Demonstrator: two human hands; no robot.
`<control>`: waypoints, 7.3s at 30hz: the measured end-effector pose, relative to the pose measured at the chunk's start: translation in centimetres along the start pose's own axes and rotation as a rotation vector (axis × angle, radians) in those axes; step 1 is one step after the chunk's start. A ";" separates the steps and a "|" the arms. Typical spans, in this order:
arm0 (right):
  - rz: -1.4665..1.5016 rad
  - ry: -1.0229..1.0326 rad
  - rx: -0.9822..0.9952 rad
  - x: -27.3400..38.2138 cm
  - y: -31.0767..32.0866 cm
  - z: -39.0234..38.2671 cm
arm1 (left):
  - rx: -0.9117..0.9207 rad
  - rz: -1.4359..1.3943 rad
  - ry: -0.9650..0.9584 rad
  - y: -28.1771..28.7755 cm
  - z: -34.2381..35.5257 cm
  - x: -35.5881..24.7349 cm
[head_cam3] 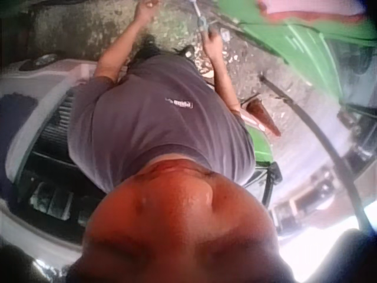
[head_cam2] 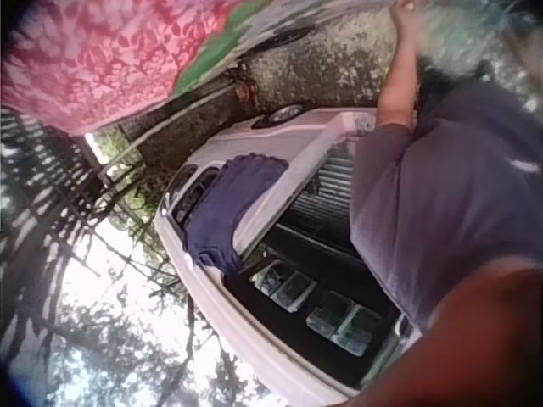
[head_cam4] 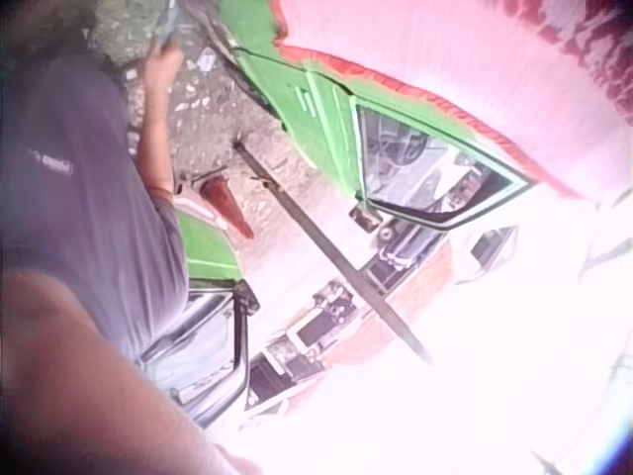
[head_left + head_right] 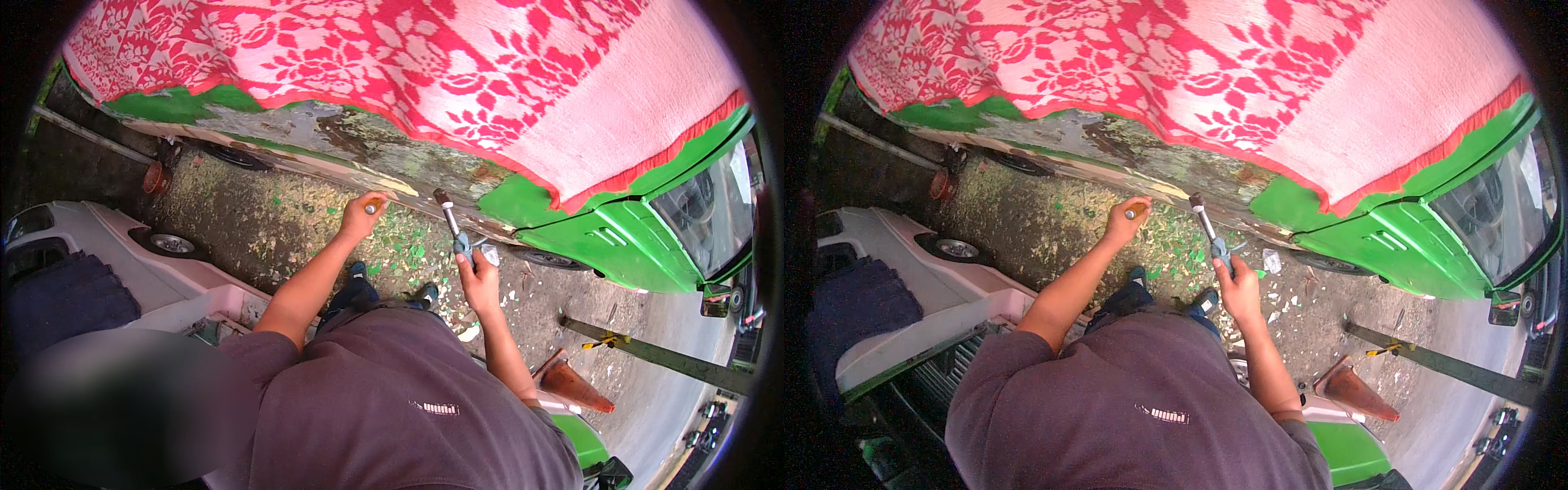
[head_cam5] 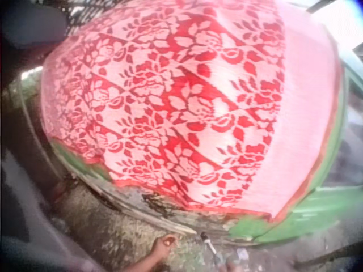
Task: The person uses a hammer and a chisel-like tool to chip away material from a green vehicle panel. They then use a blowtorch to heat the same area while scraping with a metal tool. The work is performed in a covered outdoor area with a patterned cloth overhead.
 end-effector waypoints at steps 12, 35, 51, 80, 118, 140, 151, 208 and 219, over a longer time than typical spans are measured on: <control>-0.040 -0.156 -0.142 3.9 -7.7 0.2 | 0.101 -0.086 -0.052 7.8 3.4 3.5; -0.023 -0.276 -0.325 10.1 -17.5 -1.1 | 0.302 -0.238 -0.091 16.5 7.7 6.7; 0.021 -0.311 -0.297 5.1 -16.6 -2.6 | 0.388 0.041 -0.277 12.2 7.5 7.8; 0.041 -0.422 -0.136 3.9 -18.5 -1.2 | 0.479 0.161 -0.284 9.0 8.2 10.2; -0.266 -0.140 0.087 3.4 -25.4 3.0 | 0.546 -0.144 -0.298 4.6 8.5 11.7; -0.237 -0.038 0.059 4.8 -24.8 2.4 | 0.417 -0.253 -0.225 4.8 10.5 11.0; -0.129 0.015 0.079 7.0 -24.1 2.9 | 0.402 -0.297 -0.201 4.5 10.8 12.6; -0.180 -0.051 0.136 5.9 -25.7 1.9 | 0.388 -0.422 -0.213 4.8 11.3 16.8; -0.131 -0.132 0.090 7.9 -23.6 0.6 | 0.442 -0.320 -0.240 8.1 9.4 10.6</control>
Point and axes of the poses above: each hand's wrist, its own z-axis towards the middle knuckle, its own y-axis out of the back of the hand, x = y × z, the point moved 6 cm from there along z, towards the middle knuckle, and after that the axes turned 9 degrees about y, right-handed, at the moved point
